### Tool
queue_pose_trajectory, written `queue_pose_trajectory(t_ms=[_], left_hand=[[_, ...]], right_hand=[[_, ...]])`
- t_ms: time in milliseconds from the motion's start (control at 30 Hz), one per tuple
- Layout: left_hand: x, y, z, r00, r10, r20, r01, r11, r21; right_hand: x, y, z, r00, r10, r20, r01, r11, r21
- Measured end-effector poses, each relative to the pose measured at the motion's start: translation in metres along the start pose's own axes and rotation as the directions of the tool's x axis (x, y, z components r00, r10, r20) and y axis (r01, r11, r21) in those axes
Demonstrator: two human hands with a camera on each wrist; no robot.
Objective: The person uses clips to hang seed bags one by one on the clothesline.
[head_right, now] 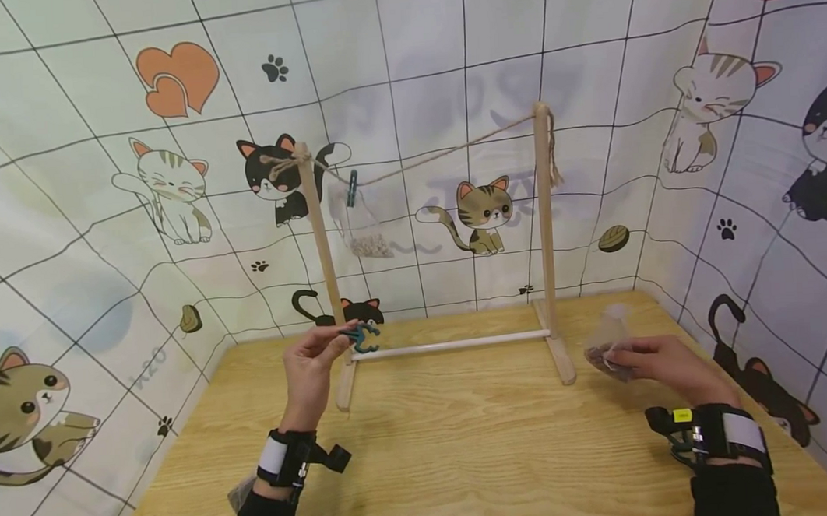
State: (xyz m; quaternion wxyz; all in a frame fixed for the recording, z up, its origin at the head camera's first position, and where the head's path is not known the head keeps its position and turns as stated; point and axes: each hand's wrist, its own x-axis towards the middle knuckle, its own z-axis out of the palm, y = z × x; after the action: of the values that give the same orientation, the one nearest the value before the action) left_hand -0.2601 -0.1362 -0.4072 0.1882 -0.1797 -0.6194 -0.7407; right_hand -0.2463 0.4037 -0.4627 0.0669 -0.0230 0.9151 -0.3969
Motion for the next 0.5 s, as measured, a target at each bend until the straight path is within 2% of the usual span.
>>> queue_pose_trajectory(t_ms=[367, 500], left_hand=[[0.0, 0.0, 0.001, 1.0, -0.015, -0.012, 0.015, 1.0, 0.004], [0.001, 0.0, -0.001, 0.999, -0.026, -0.019, 0.026, 1.0, 0.004]], right_hand=[[0.015, -0.032, 0.025, 1.0, -0.014, 0.019, 0.012, 0.997, 0.079], [0.018, -0.045, 0.035, 0.999, -0.03, 0.016, 0.027, 0.988, 0.149]])
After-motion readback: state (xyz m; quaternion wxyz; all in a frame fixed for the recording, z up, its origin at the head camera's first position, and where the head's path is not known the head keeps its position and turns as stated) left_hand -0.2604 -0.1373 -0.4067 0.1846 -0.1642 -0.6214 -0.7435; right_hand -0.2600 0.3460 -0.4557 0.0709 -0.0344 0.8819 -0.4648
